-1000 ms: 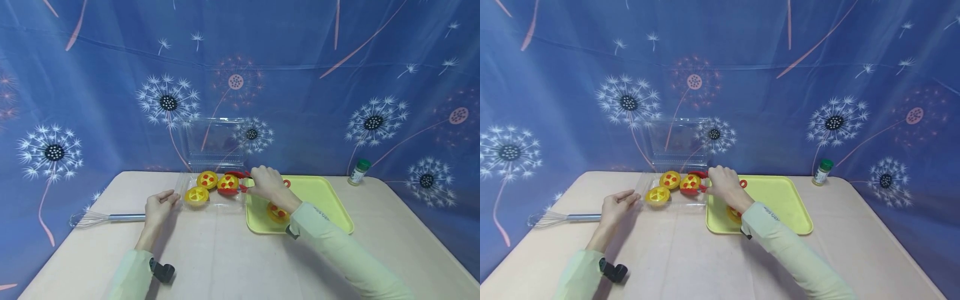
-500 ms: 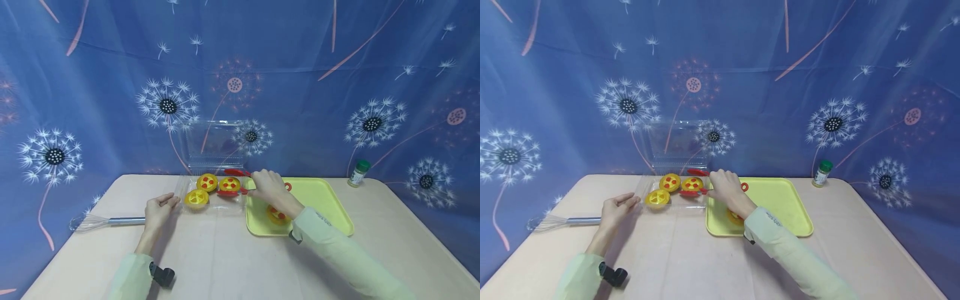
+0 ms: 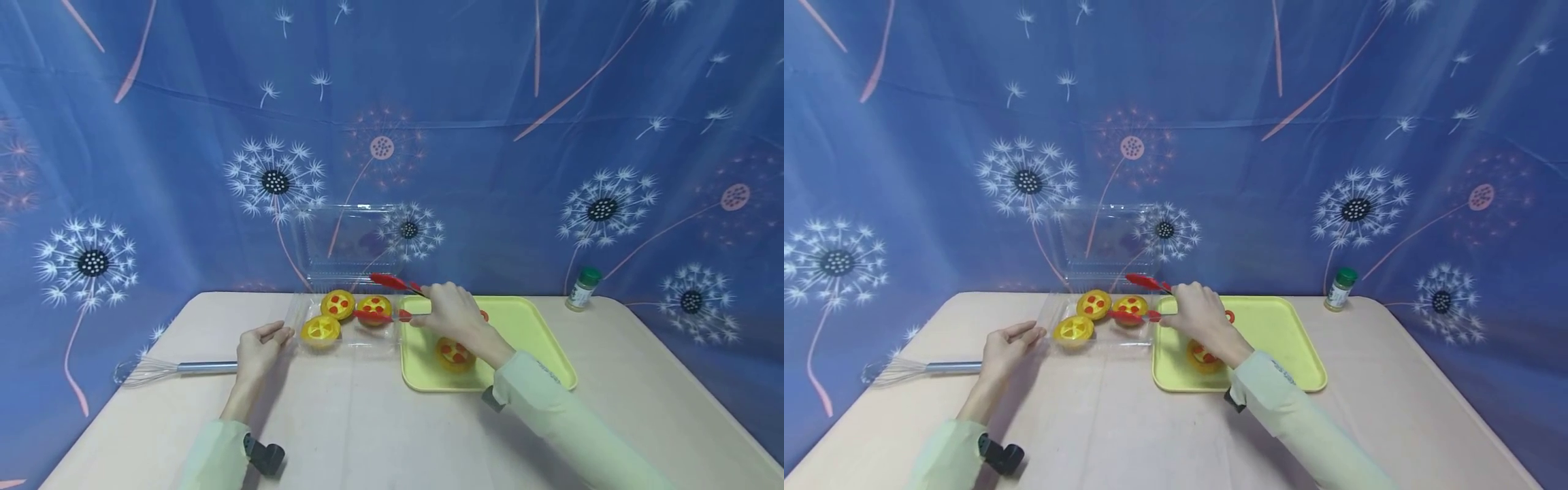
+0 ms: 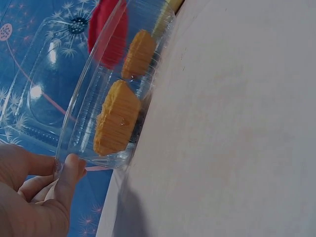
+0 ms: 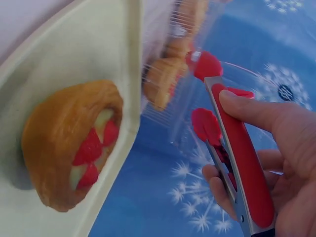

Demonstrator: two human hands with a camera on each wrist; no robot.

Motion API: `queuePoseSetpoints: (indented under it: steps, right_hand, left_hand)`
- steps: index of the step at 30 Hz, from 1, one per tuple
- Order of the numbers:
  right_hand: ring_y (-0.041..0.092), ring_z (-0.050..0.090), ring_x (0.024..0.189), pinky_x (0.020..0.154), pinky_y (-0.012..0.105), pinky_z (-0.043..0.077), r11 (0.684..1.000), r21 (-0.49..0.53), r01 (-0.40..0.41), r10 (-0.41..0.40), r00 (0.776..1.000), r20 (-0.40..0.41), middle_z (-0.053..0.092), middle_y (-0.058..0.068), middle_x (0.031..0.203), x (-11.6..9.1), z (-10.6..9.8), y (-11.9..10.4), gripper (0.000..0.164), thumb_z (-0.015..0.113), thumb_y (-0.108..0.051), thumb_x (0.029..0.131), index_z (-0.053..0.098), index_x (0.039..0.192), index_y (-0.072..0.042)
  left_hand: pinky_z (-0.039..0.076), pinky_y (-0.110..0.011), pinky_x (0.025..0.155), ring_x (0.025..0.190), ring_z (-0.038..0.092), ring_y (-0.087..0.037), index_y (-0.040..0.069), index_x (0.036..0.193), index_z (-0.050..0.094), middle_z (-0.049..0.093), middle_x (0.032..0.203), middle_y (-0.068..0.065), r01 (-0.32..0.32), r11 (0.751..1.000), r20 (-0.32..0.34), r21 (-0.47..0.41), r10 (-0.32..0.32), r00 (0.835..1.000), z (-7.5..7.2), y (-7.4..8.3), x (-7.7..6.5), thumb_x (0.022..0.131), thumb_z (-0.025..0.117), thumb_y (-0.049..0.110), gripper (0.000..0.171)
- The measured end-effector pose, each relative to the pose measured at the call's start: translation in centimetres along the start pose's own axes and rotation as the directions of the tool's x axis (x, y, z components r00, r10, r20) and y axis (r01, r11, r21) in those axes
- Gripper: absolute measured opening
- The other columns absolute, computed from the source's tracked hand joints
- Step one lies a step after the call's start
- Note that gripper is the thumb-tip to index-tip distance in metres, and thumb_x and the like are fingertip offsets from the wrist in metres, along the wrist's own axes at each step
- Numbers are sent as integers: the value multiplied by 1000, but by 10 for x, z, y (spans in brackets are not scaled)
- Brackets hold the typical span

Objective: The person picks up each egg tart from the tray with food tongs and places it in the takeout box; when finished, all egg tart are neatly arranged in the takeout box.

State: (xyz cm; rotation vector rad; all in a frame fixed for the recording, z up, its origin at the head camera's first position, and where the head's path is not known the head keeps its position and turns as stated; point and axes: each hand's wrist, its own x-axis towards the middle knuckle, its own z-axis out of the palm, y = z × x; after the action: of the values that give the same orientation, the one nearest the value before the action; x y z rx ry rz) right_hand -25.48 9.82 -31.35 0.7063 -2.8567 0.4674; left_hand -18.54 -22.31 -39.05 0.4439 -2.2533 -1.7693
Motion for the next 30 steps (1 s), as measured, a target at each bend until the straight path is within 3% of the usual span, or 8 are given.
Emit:
queuePoseSetpoints:
  steps: [3, 8, 13, 22, 30]
  right_hand:
    - [9, 11, 40, 37, 20, 9, 995, 84, -56, 54, 998, 22, 39, -2, 39, -9, -10, 5, 71, 84, -43, 74, 64, 126, 1]
    - [11, 16, 39, 37, 20, 13, 967, 211, -144, 133, 989, 65, 29, -5, 40, -26, -34, 18, 75, 85, -44, 73, 61, 130, -2]
    - [11, 21, 41, 37, 20, 18, 948, 242, -206, 189, 978, 91, 24, -7, 48, -50, -58, 42, 76, 84, -44, 73, 59, 133, -3]
    - [11, 16, 43, 37, 21, 16, 943, 235, -237, 214, 970, 118, 21, -8, 52, -92, -72, 88, 76, 85, -43, 72, 61, 129, 1]
    - [9, 17, 47, 40, 21, 15, 949, 224, -224, 191, 969, 159, 21, -9, 53, -118, -64, 99, 68, 86, -34, 72, 64, 124, 4]
  left_hand:
    - [58, -12, 77, 102, 69, -23, -14, 130, 52, 61, 121, -28, 1, 1000, 4, 10, -1, 1000, 1, -2, 0, 99, 54, 8, 38]
    - [58, -12, 78, 111, 64, -32, -13, 132, 51, 61, 123, -27, 4, 999, 7, 38, -4, 1000, 1, -4, -2, 100, 52, 10, 39]
    - [57, -10, 77, 112, 63, -33, -13, 132, 51, 60, 123, -28, -18, 997, 7, 70, 17, 1000, -1, -2, -1, 101, 51, 10, 39]
    - [58, -12, 78, 98, 69, -15, -14, 131, 51, 60, 123, -29, -1, 1000, 13, 29, 0, 1000, -1, 2, 1, 100, 52, 7, 38]
    - [58, -15, 81, 85, 67, 1, -15, 133, 48, 58, 125, -30, 11, 1000, 25, -21, -11, 1000, -2, 3, 1, 100, 52, 6, 39]
